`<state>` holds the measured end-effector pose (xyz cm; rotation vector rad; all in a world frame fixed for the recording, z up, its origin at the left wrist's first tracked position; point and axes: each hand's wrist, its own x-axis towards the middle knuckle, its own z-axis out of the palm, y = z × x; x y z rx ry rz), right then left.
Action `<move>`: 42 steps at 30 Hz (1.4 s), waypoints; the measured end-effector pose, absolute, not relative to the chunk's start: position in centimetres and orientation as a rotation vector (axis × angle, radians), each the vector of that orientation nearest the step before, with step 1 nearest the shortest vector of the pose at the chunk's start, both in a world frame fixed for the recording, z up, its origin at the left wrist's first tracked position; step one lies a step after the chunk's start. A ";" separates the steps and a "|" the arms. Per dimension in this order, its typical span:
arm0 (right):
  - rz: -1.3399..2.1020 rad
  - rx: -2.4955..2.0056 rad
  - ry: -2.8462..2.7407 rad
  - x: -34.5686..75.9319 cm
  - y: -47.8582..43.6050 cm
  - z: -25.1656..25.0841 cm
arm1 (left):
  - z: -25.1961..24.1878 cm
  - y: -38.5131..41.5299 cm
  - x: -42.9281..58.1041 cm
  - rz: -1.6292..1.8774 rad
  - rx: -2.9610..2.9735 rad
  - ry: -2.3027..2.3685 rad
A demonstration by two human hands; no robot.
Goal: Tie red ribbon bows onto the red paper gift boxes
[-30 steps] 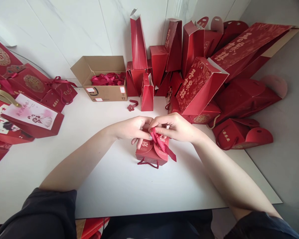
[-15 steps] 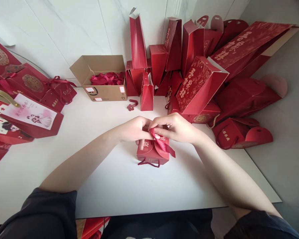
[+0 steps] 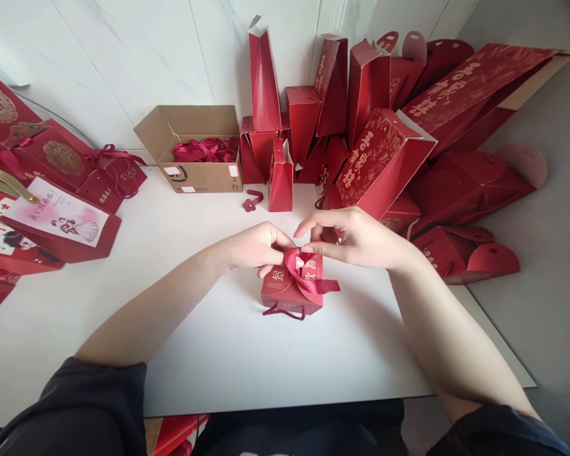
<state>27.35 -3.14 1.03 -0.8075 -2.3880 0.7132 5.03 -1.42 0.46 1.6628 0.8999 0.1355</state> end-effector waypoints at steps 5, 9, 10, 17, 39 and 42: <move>0.535 -0.874 -2.421 28.6 -3.5 2.2 | 0.7 -1.4 5.1 0.132 1.650 0.913; 0.188 -1.201 -2.332 29.3 -4.2 2.9 | 0.6 -1.4 5.2 0.117 1.686 0.918; 0.083 -1.290 -2.268 29.3 -4.5 3.1 | 0.6 -1.4 5.2 0.116 1.693 0.918; 0.710 -1.054 -2.607 27.3 -6.3 3.2 | 0.6 -1.4 5.2 0.128 1.655 0.884; 0.558 -0.701 -2.210 25.4 -7.3 -1.1 | 0.1 -1.0 4.8 0.222 1.786 0.744; 0.501 -0.697 -2.302 26.4 -8.8 -3.2 | 0.4 -1.1 4.8 0.207 1.831 0.828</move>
